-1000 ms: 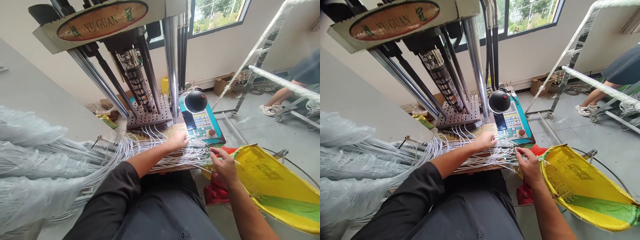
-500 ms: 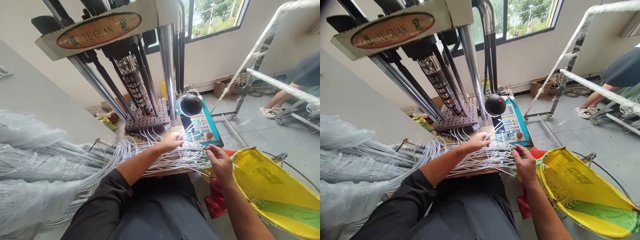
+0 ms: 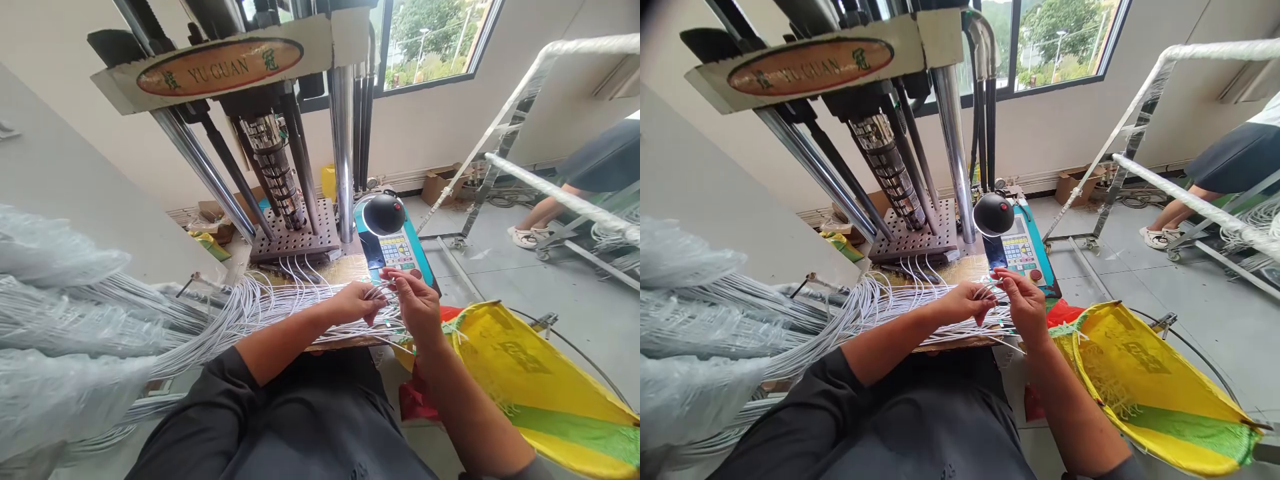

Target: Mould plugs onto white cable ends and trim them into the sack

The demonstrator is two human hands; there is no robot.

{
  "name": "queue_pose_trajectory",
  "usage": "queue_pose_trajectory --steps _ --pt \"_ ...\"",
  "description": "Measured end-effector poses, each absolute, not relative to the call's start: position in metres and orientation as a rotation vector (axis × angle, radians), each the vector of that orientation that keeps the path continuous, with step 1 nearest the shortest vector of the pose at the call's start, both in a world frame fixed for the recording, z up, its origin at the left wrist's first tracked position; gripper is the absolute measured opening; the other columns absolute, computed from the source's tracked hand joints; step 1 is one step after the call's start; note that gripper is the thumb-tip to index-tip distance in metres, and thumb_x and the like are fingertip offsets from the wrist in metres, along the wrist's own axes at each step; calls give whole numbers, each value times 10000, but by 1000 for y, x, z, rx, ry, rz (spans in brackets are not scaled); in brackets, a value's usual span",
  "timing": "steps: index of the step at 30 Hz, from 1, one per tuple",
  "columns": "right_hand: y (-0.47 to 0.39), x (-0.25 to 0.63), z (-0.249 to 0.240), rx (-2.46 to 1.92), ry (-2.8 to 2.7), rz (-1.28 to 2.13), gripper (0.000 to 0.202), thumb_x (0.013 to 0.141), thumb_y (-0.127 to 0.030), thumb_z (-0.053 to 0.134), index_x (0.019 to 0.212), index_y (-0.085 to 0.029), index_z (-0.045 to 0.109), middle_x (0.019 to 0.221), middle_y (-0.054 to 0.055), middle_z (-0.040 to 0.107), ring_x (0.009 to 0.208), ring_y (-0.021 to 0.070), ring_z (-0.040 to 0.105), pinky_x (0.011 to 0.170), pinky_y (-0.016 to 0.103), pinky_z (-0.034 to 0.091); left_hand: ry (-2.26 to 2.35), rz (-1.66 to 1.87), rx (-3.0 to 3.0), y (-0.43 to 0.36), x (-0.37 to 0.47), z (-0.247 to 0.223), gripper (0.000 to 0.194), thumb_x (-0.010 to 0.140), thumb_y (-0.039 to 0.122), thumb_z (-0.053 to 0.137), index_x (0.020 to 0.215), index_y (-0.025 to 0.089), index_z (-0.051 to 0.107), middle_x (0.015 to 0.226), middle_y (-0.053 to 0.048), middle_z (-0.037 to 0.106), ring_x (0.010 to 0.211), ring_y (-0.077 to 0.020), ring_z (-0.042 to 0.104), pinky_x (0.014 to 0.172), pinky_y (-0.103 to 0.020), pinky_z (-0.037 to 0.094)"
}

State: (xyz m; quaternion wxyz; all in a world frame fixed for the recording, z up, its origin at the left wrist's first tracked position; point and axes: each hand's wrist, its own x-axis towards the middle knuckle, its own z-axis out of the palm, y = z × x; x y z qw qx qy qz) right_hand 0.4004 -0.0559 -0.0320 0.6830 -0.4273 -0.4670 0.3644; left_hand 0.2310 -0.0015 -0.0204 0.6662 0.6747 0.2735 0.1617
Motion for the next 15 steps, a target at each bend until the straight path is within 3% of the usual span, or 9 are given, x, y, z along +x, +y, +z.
queue_pose_trajectory --steps 5,11,15 --pt "-72 416 -23 -1047 -1244 706 213 946 -270 673 1132 -254 775 1105 66 774 1041 229 726 991 449 576 560 350 1385 -12 230 -16 522 763 630 783 765 134 621 592 14 600 535 -98 580 596 -238 506" --pt "-88 420 -8 -1014 -1402 556 218 949 -190 642 1091 -261 791 1168 68 761 1042 239 737 906 420 630 607 330 1539 -26 237 -7 474 867 559 683 663 144 578 579 9 597 542 -87 542 577 -212 430" --pt "-94 422 -3 -1096 -1470 311 316 878 -94 704 1123 -279 781 1102 43 777 989 236 749 905 427 635 632 338 1544 -32 238 -3 446 889 505 658 638 146 575 567 19 581 537 -79 499 567 -209 398"
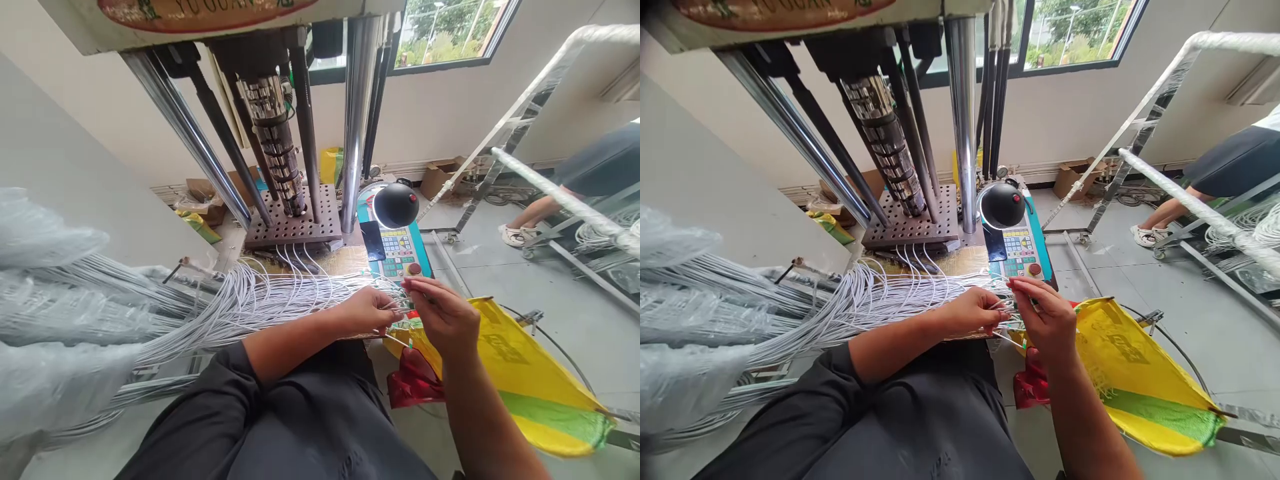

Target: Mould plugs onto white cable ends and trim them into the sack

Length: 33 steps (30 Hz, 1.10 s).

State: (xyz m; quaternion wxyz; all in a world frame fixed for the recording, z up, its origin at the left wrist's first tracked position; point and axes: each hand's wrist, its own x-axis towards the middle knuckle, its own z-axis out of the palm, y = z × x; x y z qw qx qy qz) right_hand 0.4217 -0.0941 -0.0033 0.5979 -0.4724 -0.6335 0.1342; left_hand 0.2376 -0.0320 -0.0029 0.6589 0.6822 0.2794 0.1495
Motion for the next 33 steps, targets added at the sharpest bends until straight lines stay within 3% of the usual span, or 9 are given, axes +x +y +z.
queue_pose_trajectory --steps 6,13,17,22,24,26,29,33 --pt "-96 420 -11 -1093 -1767 330 550 946 -71 584 1431 -329 606 1329 48 706 1199 236 684 1046 429 577 625 312 1479 -30 243 -13 361 869 443 676 684 141 609 580 9 600 549 -109 572 572 -224 442" --pt "-94 431 -18 -1073 -1951 655 582 979 -258 591 1546 -306 470 1556 58 521 1433 287 495 1198 480 434 688 276 1496 -30 242 -18 328 903 360 614 657 143 608 588 7 616 539 -100 568 569 -223 440" --pt "-95 429 -8 -1135 -1932 741 646 963 -312 614 1579 -305 417 1567 60 506 1434 300 492 1197 477 430 705 250 1505 -32 240 -27 358 918 437 610 710 147 631 626 -3 642 555 -110 560 547 -229 413" --pt "-94 427 -6 -1076 -1959 922 690 938 -333 650 1583 -324 404 1553 70 524 1423 319 503 1193 509 423 678 365 1527 -37 239 -31 356 930 411 615 695 144 635 673 -6 654 655 -130 584 618 -239 431" --pt "-84 434 -15 -994 -1795 1053 640 977 -383 578 1586 -341 386 1526 84 555 1407 326 521 1163 549 444 680 387 1542 -43 235 -31 427 958 468 582 676 149 626 653 -13 651 647 -137 588 634 -246 445" --pt "-61 441 -29 -1036 -1617 1037 535 1008 -413 499 1537 -341 461 1447 99 625 1320 322 602 1078 555 514 664 404 1500 -51 228 -35 475 981 526 536 687 161 612 628 -19 648 625 -143 602 652 -252 472" --pt "-7 427 -55 -1291 -1774 807 382 963 -393 569 1300 -258 688 1242 116 725 1106 293 700 968 491 573 606 454 1407 -66 216 -46 512 988 609 490 737 174 589 606 -18 630 596 -143 602 653 -254 493" --pt "60 361 -72 -1321 -2320 649 384 933 -254 502 1232 -167 726 1223 151 711 1117 277 671 1025 441 525 519 522 1417 -82 200 -49 543 978 673 455 802 180 600 717 -54 665 680 -158 638 689 -265 528"
